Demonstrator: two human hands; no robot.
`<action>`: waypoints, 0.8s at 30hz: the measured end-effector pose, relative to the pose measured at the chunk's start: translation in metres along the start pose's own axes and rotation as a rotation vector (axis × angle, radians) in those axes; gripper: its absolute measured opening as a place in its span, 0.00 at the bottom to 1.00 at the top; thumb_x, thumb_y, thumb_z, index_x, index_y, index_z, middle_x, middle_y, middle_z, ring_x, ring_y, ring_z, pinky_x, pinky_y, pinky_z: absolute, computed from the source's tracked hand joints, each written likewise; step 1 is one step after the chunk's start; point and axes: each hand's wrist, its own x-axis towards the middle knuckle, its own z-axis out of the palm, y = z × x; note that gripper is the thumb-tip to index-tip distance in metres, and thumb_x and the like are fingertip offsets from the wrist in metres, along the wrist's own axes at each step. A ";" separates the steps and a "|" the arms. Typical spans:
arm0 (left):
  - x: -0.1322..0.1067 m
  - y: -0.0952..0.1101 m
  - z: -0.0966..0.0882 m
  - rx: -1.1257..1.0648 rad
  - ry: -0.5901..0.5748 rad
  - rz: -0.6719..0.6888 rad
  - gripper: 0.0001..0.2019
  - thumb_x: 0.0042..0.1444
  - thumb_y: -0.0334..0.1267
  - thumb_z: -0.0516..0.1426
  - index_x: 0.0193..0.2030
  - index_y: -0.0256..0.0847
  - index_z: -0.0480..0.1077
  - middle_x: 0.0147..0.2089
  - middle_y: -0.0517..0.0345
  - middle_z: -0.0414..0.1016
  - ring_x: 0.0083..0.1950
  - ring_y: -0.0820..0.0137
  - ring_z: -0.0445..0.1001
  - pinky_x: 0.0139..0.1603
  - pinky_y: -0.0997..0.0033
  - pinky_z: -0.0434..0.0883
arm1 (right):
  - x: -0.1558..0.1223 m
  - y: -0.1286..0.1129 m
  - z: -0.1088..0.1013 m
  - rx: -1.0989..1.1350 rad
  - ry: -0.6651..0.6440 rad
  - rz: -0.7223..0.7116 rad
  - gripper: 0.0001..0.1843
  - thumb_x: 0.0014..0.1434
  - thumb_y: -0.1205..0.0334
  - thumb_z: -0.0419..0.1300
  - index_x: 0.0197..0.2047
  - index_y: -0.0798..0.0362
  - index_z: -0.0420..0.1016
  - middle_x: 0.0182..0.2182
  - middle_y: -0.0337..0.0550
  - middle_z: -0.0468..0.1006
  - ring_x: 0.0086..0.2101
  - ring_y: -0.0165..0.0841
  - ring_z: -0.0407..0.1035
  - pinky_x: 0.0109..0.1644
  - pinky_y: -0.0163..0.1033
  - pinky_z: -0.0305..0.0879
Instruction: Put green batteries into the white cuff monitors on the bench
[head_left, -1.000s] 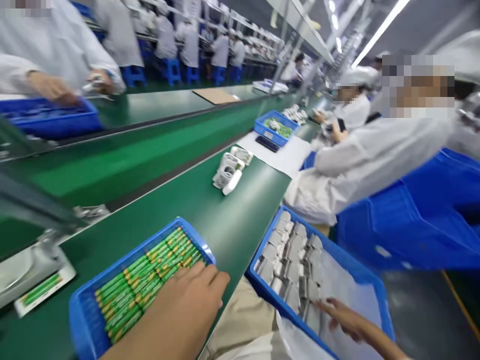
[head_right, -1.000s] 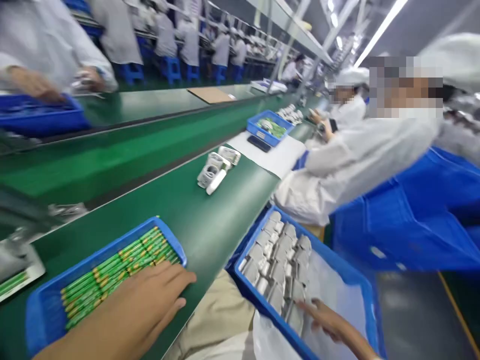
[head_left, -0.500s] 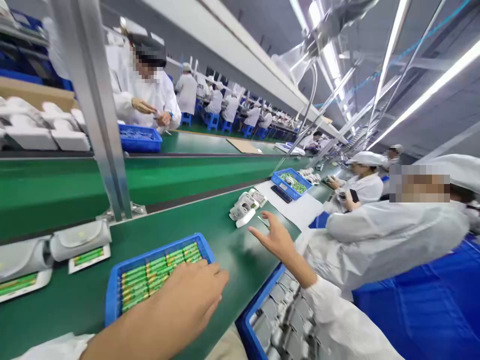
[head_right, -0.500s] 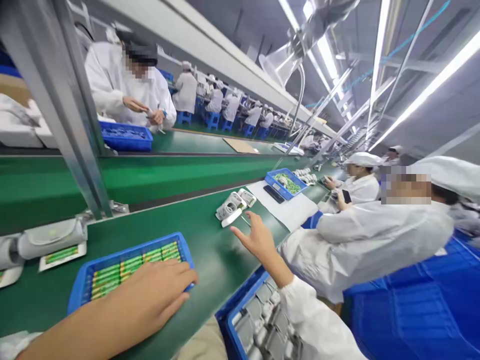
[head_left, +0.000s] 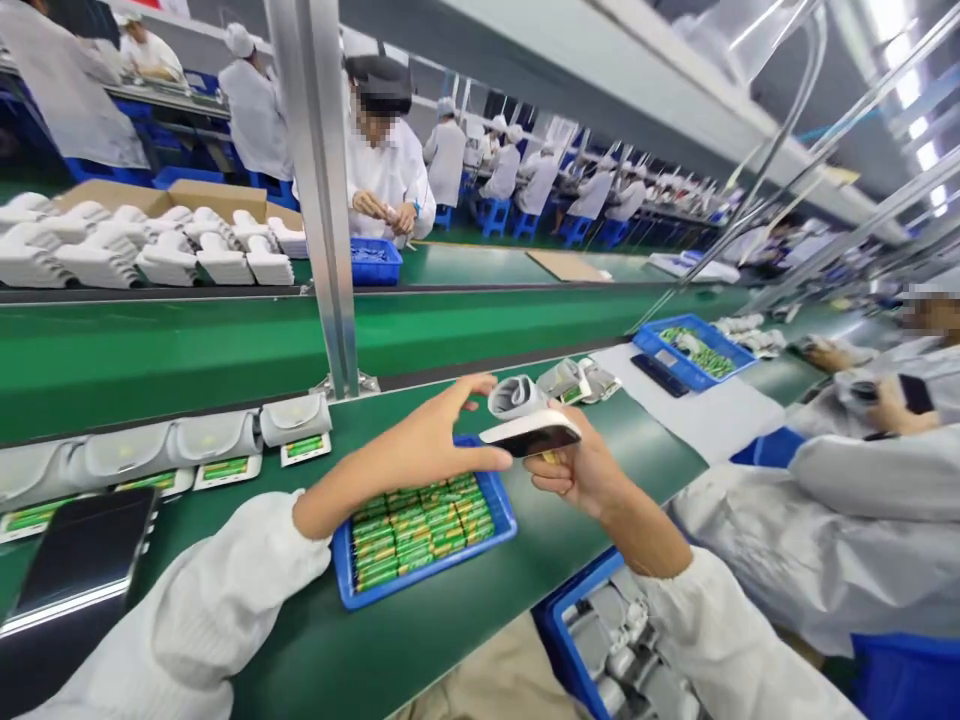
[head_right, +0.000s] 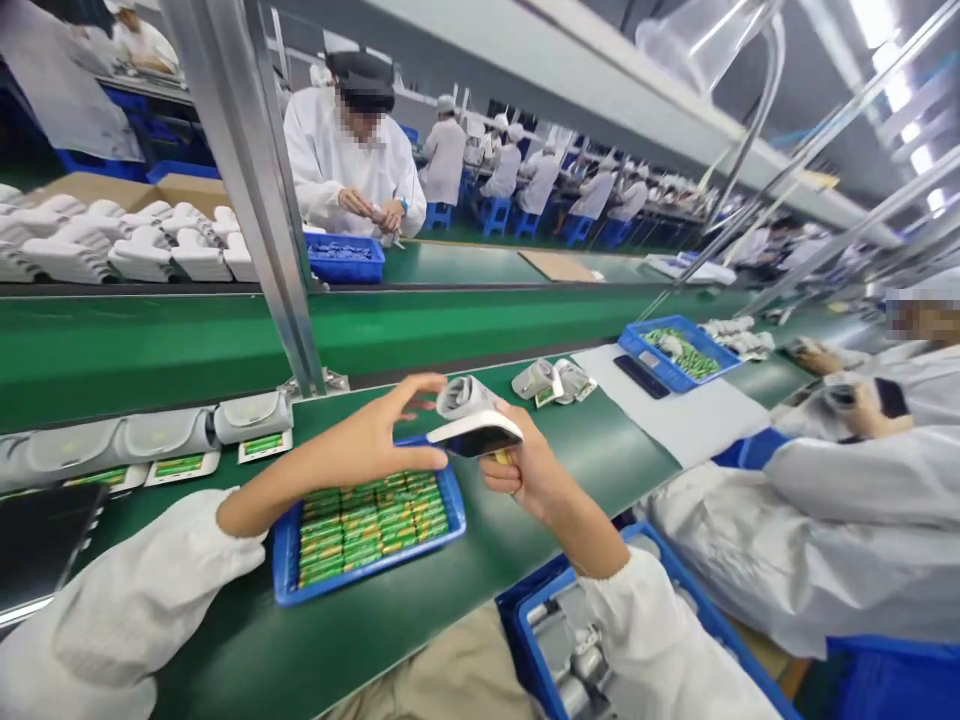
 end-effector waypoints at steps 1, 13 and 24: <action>0.003 -0.001 -0.002 -0.138 -0.024 0.012 0.43 0.53 0.56 0.72 0.72 0.46 0.66 0.72 0.44 0.69 0.70 0.49 0.72 0.68 0.52 0.71 | -0.005 -0.006 0.013 0.066 -0.100 0.068 0.28 0.61 0.32 0.64 0.38 0.51 0.67 0.20 0.30 0.63 0.18 0.22 0.37 0.18 0.28 0.38; -0.002 0.002 -0.015 -0.352 0.063 -0.107 0.46 0.44 0.49 0.78 0.69 0.45 0.66 0.49 0.53 0.78 0.45 0.63 0.78 0.43 0.68 0.74 | 0.000 0.009 0.051 -0.035 -0.239 0.077 0.24 0.68 0.37 0.55 0.43 0.52 0.68 0.31 0.43 0.77 0.18 0.23 0.41 0.19 0.30 0.41; 0.005 0.000 -0.012 -0.624 0.354 -0.266 0.40 0.48 0.51 0.75 0.65 0.49 0.65 0.57 0.53 0.75 0.46 0.62 0.79 0.37 0.62 0.84 | -0.017 0.008 0.043 -1.071 0.063 -1.047 0.05 0.78 0.60 0.55 0.51 0.50 0.71 0.43 0.47 0.78 0.42 0.38 0.74 0.46 0.41 0.70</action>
